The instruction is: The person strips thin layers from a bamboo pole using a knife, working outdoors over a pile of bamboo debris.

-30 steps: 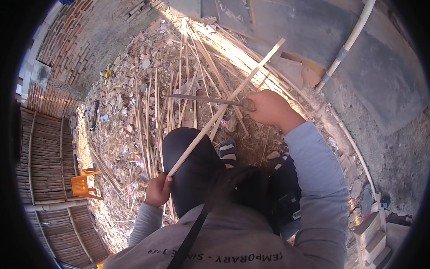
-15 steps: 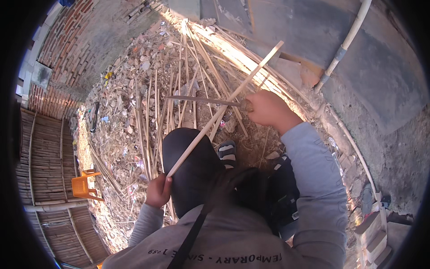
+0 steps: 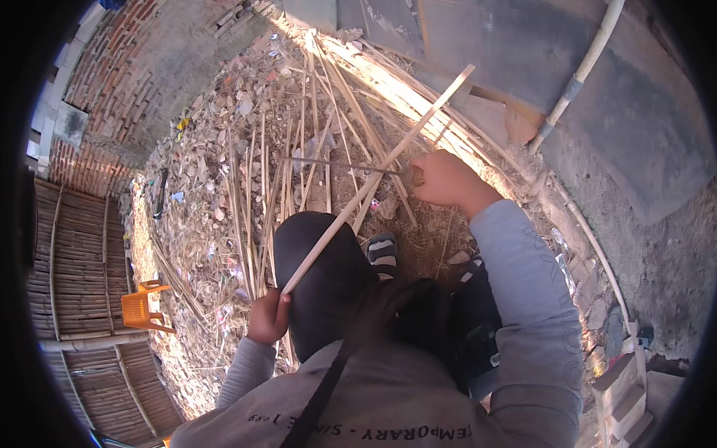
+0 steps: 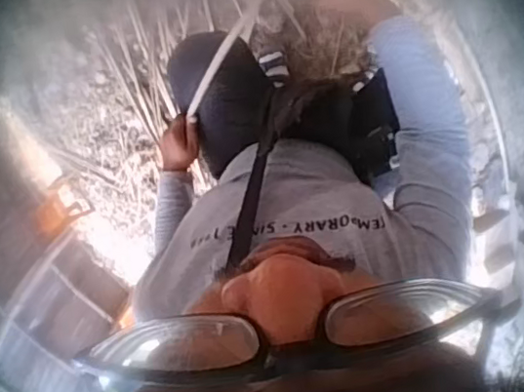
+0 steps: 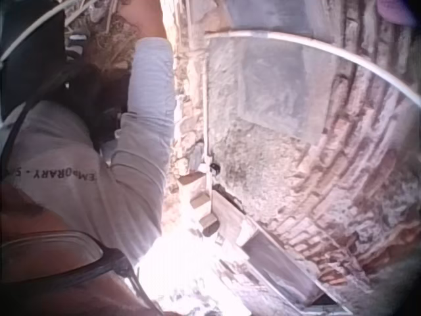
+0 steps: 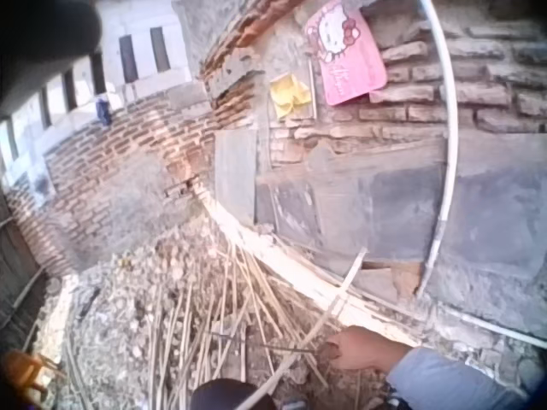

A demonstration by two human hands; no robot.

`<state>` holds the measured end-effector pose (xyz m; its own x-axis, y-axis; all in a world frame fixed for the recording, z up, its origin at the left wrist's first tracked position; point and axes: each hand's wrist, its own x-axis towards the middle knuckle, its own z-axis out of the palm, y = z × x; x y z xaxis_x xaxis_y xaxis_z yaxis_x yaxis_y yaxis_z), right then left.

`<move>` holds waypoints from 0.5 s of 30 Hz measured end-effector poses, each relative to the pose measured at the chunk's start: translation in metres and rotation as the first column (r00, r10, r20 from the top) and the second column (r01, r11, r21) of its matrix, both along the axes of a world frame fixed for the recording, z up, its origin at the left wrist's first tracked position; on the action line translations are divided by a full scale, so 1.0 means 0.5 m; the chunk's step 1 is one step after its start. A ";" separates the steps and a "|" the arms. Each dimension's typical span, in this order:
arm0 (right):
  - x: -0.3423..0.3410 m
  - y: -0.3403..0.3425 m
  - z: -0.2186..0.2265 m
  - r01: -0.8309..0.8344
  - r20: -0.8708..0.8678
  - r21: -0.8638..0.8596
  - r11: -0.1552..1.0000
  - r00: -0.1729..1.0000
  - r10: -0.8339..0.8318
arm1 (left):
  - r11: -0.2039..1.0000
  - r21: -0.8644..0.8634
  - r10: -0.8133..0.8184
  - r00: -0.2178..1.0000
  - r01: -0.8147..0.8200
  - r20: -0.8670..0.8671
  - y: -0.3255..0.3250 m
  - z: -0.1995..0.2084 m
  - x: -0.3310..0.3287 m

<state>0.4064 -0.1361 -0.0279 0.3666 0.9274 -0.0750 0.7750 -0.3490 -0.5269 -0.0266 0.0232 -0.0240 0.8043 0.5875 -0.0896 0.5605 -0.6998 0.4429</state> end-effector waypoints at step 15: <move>0.061 -0.020 -0.072 0.222 -0.062 0.107 0.969 0.974 -0.216 | 0.998 0.054 -0.015 1.000 0.014 0.009 -0.005 0.008 0.016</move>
<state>0.4369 -0.1461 -0.0640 0.5602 0.8284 0.0025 0.6584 -0.4433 -0.6083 -0.0184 0.0208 -0.0198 0.8134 0.5795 -0.0500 0.5460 -0.7310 0.4094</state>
